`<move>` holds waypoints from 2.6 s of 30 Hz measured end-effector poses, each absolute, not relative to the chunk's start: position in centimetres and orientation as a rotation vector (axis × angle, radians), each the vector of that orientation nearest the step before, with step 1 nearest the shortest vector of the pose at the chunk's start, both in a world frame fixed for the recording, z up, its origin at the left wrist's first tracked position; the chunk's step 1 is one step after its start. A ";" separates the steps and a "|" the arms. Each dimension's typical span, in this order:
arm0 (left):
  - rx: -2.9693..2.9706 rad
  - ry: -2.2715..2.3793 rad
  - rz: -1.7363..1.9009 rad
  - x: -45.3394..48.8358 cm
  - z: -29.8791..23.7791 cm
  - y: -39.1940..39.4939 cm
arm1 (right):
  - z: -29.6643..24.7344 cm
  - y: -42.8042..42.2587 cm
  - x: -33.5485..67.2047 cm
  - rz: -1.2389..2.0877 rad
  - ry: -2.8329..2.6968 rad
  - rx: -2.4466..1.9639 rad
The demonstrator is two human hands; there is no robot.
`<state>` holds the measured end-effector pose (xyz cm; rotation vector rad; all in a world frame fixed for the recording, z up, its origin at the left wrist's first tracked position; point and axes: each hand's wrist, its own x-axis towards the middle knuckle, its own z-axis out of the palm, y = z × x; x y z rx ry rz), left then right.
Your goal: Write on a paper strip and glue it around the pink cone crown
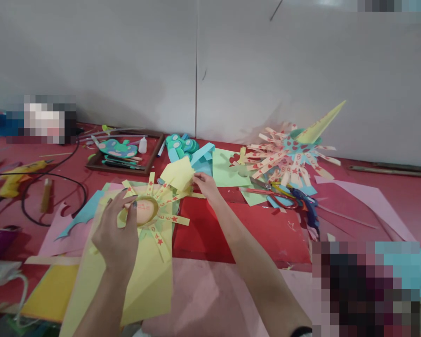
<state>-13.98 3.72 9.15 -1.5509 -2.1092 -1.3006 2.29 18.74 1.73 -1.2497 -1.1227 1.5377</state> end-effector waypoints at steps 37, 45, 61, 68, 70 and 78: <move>-2.586 -1.742 -0.272 -2.7 4.0 6.3 | 4.6 14.5 14.9 0.992 -1.579 -1.454; -2.612 -1.916 -0.070 -1.3 4.1 10.8 | 3.3 10.8 16.1 0.798 -1.836 -1.388; -2.540 -1.874 0.079 -0.2 3.4 12.6 | 3.3 9.0 17.0 0.794 -1.841 -1.429; -2.643 -1.900 -0.001 -0.8 3.1 14.2 | 2.8 9.1 17.3 0.799 -1.812 -1.428; -2.655 -1.980 -0.155 -1.1 3.2 14.5 | 2.8 9.2 17.6 0.794 -1.785 -1.436; -2.739 -2.089 -1.138 -1.9 6.0 15.3 | 2.1 9.6 18.1 0.786 -1.726 -1.429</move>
